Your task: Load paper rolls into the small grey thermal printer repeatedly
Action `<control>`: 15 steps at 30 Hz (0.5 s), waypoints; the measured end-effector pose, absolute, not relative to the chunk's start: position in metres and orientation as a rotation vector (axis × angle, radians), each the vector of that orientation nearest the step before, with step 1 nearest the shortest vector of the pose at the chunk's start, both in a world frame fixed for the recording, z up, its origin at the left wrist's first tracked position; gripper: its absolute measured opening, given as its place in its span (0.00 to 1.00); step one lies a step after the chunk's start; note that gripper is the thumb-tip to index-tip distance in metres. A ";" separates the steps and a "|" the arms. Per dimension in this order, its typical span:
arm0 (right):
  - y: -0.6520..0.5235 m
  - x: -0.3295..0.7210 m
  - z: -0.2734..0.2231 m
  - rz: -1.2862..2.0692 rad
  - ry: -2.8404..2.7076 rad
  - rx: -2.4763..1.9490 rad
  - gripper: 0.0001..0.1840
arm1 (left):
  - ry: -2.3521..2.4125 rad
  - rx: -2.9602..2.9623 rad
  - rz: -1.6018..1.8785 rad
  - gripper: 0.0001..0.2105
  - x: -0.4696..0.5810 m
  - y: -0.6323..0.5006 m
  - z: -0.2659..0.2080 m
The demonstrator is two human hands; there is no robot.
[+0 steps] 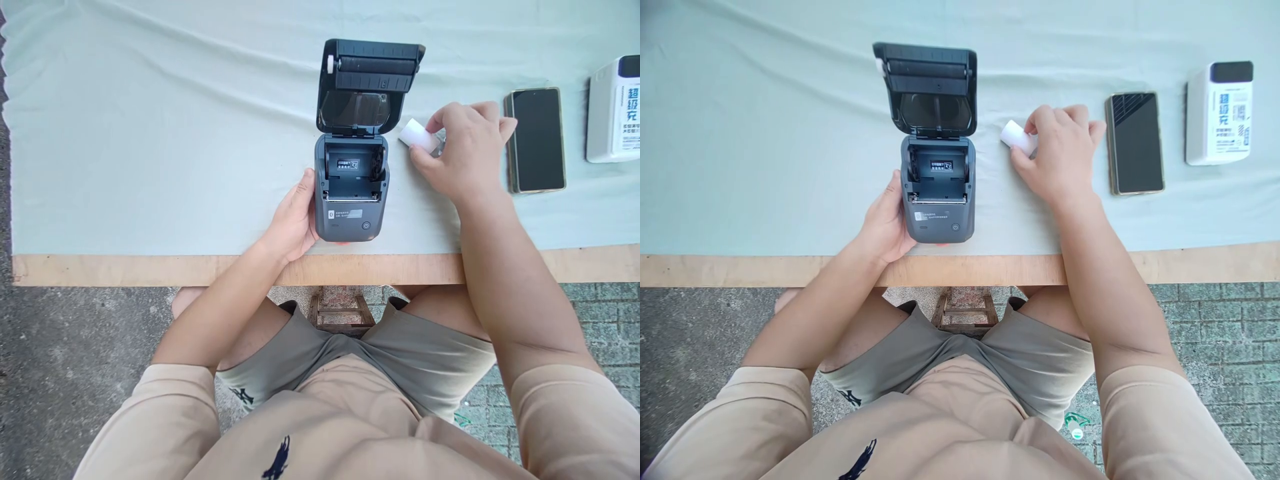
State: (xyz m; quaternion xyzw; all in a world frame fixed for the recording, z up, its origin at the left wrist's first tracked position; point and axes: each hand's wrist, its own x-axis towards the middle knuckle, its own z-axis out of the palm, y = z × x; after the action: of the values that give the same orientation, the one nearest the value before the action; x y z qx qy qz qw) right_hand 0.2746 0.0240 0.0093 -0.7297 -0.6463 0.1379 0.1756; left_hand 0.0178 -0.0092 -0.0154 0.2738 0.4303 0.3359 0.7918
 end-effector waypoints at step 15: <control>0.019 0.320 0.039 0.371 -1.532 -2.392 0.19 | 0.913 0.596 0.718 0.33 0.019 -0.008 -0.015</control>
State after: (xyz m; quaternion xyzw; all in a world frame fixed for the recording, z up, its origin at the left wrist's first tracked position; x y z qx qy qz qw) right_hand 0.3203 0.0195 0.0395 -0.8270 -0.5296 0.1282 0.1383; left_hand 0.0186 -0.0081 -0.0154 0.2773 0.4246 0.3342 0.7944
